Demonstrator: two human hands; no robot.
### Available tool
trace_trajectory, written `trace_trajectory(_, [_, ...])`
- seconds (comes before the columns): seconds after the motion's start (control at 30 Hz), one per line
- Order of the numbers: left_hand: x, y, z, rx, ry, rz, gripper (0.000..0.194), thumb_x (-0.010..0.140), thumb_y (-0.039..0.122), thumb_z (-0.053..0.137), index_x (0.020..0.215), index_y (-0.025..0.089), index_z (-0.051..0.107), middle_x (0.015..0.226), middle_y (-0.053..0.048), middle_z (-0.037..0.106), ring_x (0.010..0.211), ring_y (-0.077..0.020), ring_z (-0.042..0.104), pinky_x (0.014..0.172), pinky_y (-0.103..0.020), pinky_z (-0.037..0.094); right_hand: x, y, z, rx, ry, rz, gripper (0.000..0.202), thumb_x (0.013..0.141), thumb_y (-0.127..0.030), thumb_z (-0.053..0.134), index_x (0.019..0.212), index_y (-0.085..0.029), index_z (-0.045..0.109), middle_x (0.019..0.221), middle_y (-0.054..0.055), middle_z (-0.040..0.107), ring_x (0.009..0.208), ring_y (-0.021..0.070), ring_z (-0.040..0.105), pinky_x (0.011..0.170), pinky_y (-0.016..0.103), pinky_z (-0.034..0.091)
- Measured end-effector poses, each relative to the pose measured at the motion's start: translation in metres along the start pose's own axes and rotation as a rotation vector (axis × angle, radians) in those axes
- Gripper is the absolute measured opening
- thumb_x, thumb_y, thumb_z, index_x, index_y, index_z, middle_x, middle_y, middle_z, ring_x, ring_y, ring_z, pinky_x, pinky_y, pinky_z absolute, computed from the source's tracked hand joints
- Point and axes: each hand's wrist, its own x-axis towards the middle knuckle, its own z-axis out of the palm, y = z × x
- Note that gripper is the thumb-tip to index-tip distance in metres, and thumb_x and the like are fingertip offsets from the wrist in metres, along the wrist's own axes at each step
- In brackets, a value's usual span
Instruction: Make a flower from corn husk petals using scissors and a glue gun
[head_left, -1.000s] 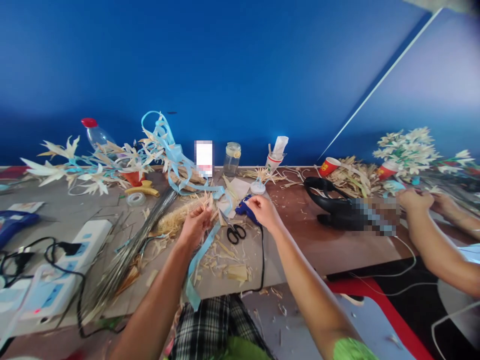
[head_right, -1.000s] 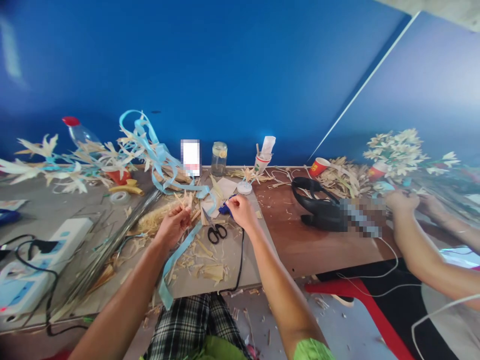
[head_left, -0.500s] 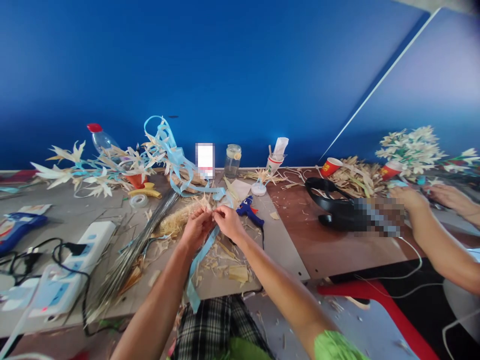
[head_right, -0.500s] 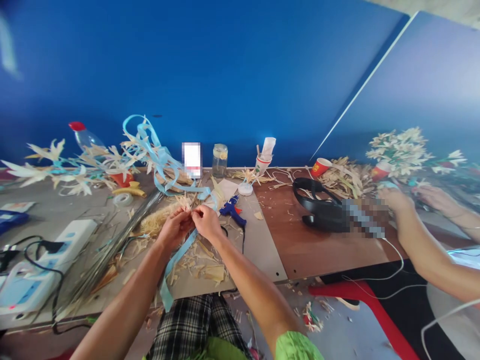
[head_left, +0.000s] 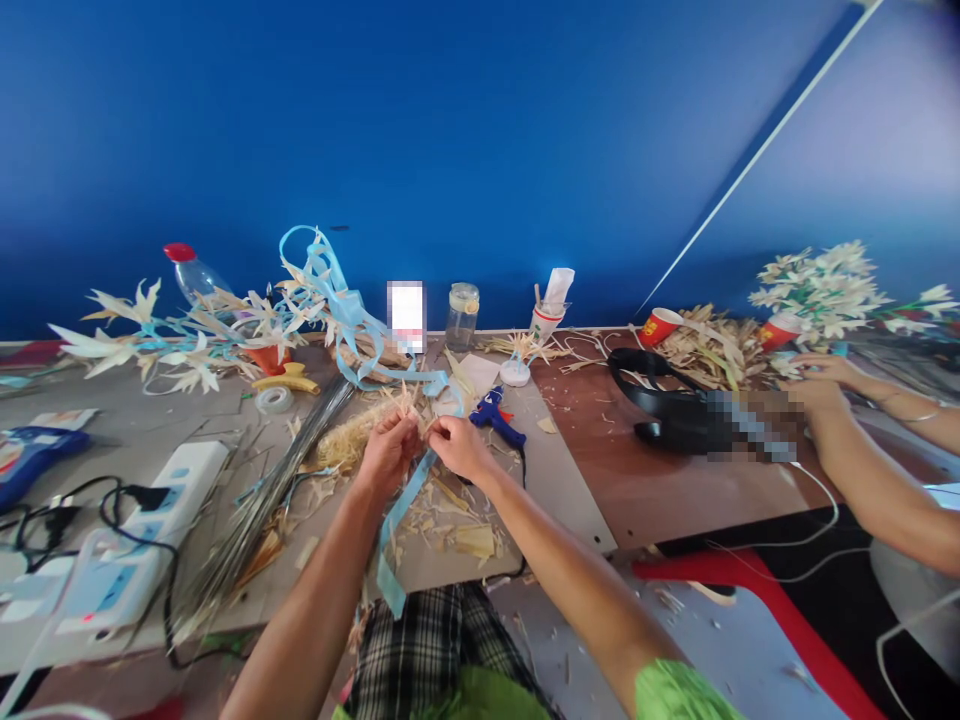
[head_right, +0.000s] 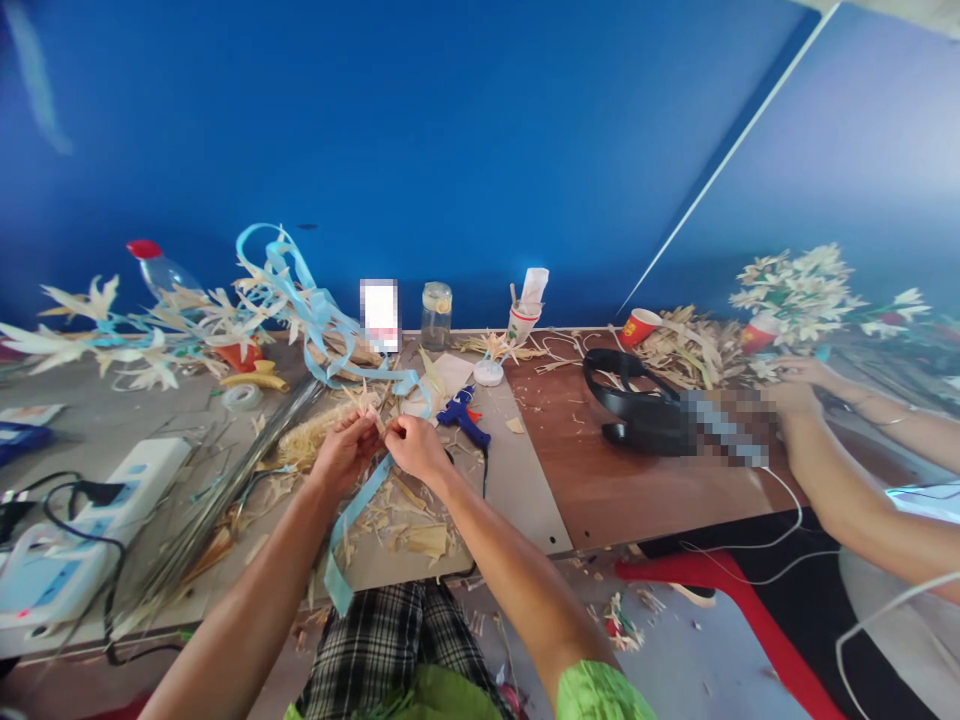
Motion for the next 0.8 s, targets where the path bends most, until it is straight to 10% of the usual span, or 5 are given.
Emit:
trace_trajectory(0.23, [0.002, 0.0, -0.002, -0.084, 0.048, 0.031, 0.038, 0.058, 0.025, 0.079, 0.058, 0.016, 0.042, 0.048, 0.009, 0.038, 0.042, -0.0023, 0.035, 0.044, -0.016, 0.033, -0.001, 0.026, -0.048, -0.209, 0.279, -0.004, 0.026, 0.077, -0.031, 0.055, 0.097, -0.015, 0.061, 0.096, 0.009, 0.062, 0.076, 0.0158, 0.058, 0.074, 0.028, 0.046])
trace_trajectory(0.4, [0.005, -0.001, -0.002, -0.08, 0.09, 0.015, 0.037, 0.058, 0.026, 0.079, 0.061, 0.016, 0.044, 0.049, 0.009, 0.04, 0.043, -0.0023, 0.038, 0.047, -0.016, 0.035, -0.001, 0.055, -0.089, -0.565, 0.249, 0.211, 0.036, 0.079, -0.034, 0.056, 0.109, -0.013, 0.058, 0.107, 0.016, 0.058, 0.097, 0.0239, 0.059, 0.086, 0.035, 0.043])
trace_trajectory(0.8, [0.008, -0.004, -0.008, -0.031, 0.042, 0.01, 0.039, 0.061, 0.03, 0.077, 0.06, 0.016, 0.041, 0.048, 0.009, 0.04, 0.038, -0.0005, 0.03, 0.042, -0.015, 0.032, 0.008, 0.066, -0.077, -0.711, 0.039, 0.251, 0.041, 0.075, -0.038, 0.06, 0.109, -0.014, 0.06, 0.112, 0.017, 0.054, 0.094, 0.0256, 0.06, 0.083, 0.036, 0.044])
